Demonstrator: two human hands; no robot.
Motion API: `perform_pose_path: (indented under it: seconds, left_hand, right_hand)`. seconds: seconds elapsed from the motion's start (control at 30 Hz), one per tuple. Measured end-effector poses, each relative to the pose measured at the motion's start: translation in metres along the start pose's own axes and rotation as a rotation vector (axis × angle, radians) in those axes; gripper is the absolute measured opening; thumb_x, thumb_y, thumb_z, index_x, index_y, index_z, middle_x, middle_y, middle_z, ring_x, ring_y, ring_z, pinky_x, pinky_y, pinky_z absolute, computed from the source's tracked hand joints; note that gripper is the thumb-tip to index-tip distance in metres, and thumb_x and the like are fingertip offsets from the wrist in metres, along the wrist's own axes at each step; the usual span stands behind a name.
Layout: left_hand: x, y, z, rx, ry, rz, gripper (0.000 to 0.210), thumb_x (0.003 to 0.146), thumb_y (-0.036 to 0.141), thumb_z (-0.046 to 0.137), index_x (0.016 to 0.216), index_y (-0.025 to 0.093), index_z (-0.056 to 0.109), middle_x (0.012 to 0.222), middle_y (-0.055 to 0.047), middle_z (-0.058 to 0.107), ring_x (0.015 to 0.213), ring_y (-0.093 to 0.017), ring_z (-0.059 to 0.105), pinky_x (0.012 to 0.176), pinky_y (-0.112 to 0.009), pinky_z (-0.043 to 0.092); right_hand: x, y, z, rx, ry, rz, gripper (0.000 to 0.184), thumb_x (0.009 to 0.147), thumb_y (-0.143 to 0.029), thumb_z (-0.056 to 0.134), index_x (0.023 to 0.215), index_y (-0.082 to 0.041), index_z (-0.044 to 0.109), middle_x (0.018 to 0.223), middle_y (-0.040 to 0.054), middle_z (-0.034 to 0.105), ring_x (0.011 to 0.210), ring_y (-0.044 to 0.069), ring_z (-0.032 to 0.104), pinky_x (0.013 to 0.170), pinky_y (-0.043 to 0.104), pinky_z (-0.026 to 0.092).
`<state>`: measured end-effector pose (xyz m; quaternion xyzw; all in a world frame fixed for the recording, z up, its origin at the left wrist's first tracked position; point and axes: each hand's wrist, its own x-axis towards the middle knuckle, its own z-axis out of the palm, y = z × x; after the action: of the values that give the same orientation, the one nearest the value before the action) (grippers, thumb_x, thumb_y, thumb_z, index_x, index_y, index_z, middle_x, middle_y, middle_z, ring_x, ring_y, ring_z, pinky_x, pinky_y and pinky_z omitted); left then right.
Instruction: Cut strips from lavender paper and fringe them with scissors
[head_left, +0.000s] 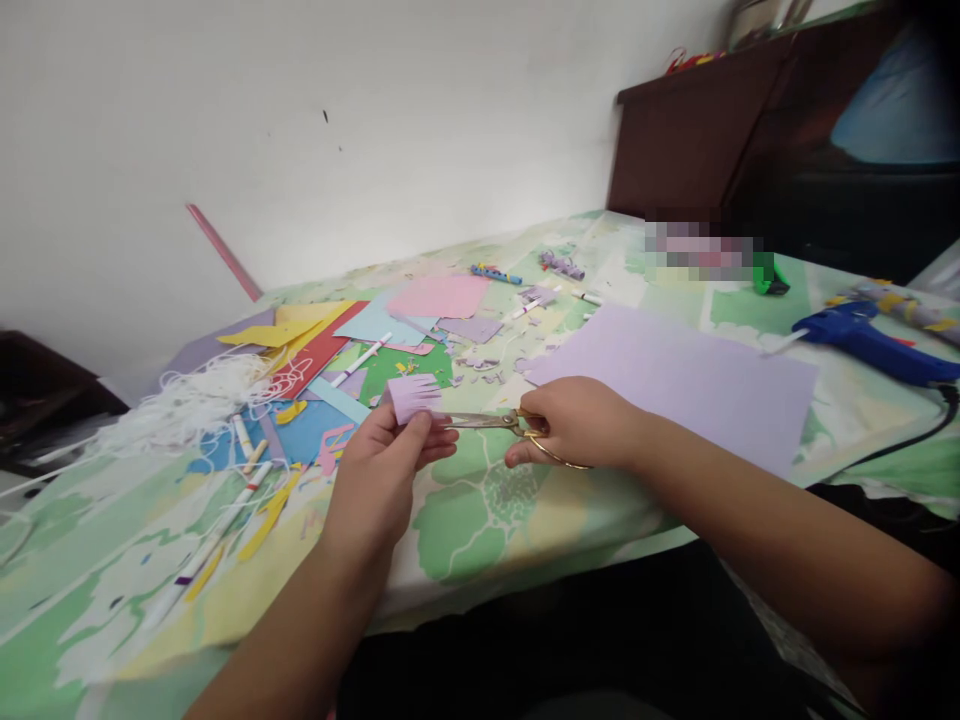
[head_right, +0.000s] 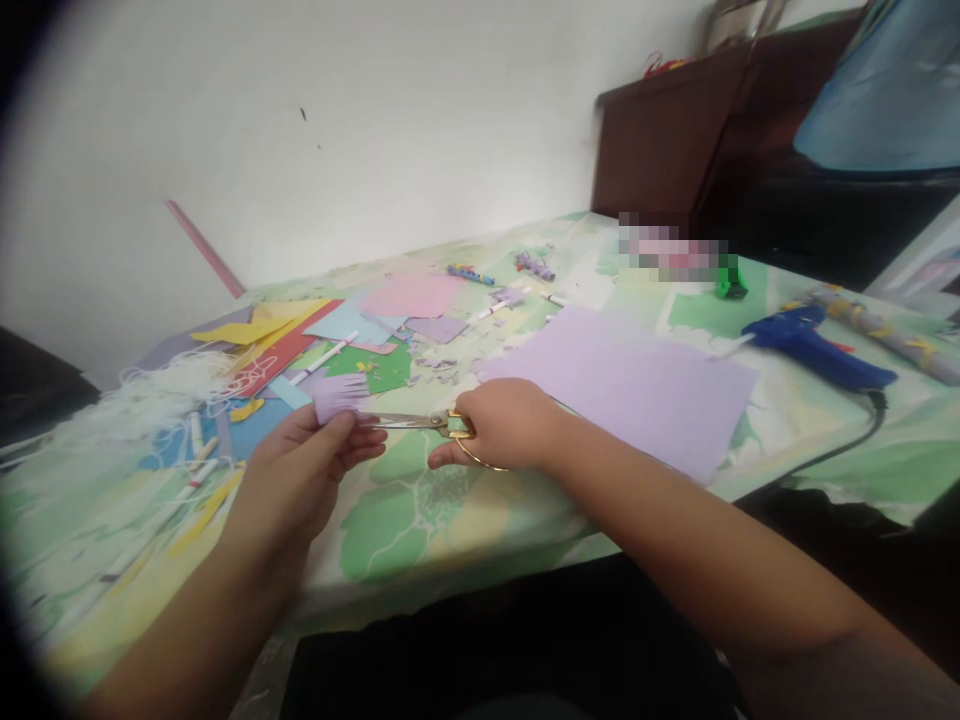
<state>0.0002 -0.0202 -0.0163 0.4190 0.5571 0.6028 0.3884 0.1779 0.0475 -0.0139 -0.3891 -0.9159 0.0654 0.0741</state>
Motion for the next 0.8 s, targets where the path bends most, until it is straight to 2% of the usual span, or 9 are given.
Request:
perform_pose_path:
  seconds: [0.13,0.27,0.43,0.57,0.7,0.8]
  left_hand:
    - [0.001,0.0,0.0,-0.037,0.017,0.001,0.016,0.064,0.022,0.054,0.078,0.014,0.053,0.066,0.0,0.06,0.062,-0.013,0.059,0.063,-0.03,0.048]
    - [0.001,0.0,-0.002,0.019,-0.047,0.017,0.006,0.063,0.016,0.053,0.069,0.015,0.051,0.056,0.005,0.054,0.051,-0.008,0.052,0.054,-0.023,0.044]
    - [0.0,-0.001,-0.007,0.101,-0.268,-0.027,0.012,0.062,0.01,0.042,0.056,0.016,0.051,0.048,0.004,0.049,0.048,-0.008,0.045,0.047,-0.02,0.036]
    - [0.0,-0.003,-0.011,0.201,-0.482,0.014,0.018,0.058,0.008,0.039,0.049,0.016,0.052,0.053,0.001,0.05,0.056,-0.011,0.045,0.054,-0.023,0.035]
    - [-0.003,0.0,-0.006,0.268,-0.652,0.084,0.015,0.058,0.008,0.043,0.054,0.016,0.055,0.063,0.002,0.05,0.064,-0.011,0.047,0.059,-0.023,0.036]
    - [-0.008,0.005,0.001,0.325,-0.771,0.017,0.009,0.06,0.011,0.046,0.058,0.016,0.053,0.06,0.002,0.049,0.057,-0.01,0.045,0.053,-0.022,0.035]
  right_hand:
    - [0.0,0.001,-0.001,0.057,0.014,0.016,0.057,0.056,-0.073,0.031,0.059,-0.018,0.048,0.05,-0.0002,0.045,0.043,0.008,0.032,0.043,0.022,0.017]
    - [-0.001,0.003,-0.002,0.198,0.035,0.001,0.053,0.057,-0.069,0.036,0.056,-0.017,0.045,0.049,-0.0018,0.041,0.045,0.008,0.031,0.044,0.022,0.019]
    - [-0.003,0.006,-0.001,0.617,0.07,-0.058,0.042,0.066,-0.059,0.038,0.06,-0.017,0.041,0.051,-0.0045,0.034,0.047,0.007,0.031,0.044,0.021,0.024]
    - [-0.001,0.006,0.0,0.923,0.07,-0.105,0.038,0.07,-0.053,0.038,0.071,-0.016,0.046,0.066,0.0004,0.049,0.059,0.01,0.045,0.055,0.025,0.036]
    - [-0.002,0.0,0.0,0.969,0.061,-0.158,0.034,0.063,-0.044,0.054,0.081,-0.016,0.046,0.094,0.006,0.052,0.082,0.015,0.049,0.071,0.03,0.037]
    - [-0.003,-0.006,0.001,0.898,0.043,-0.285,0.031,0.059,-0.036,0.06,0.079,-0.017,0.047,0.097,0.0045,0.051,0.086,0.015,0.048,0.076,0.03,0.035]
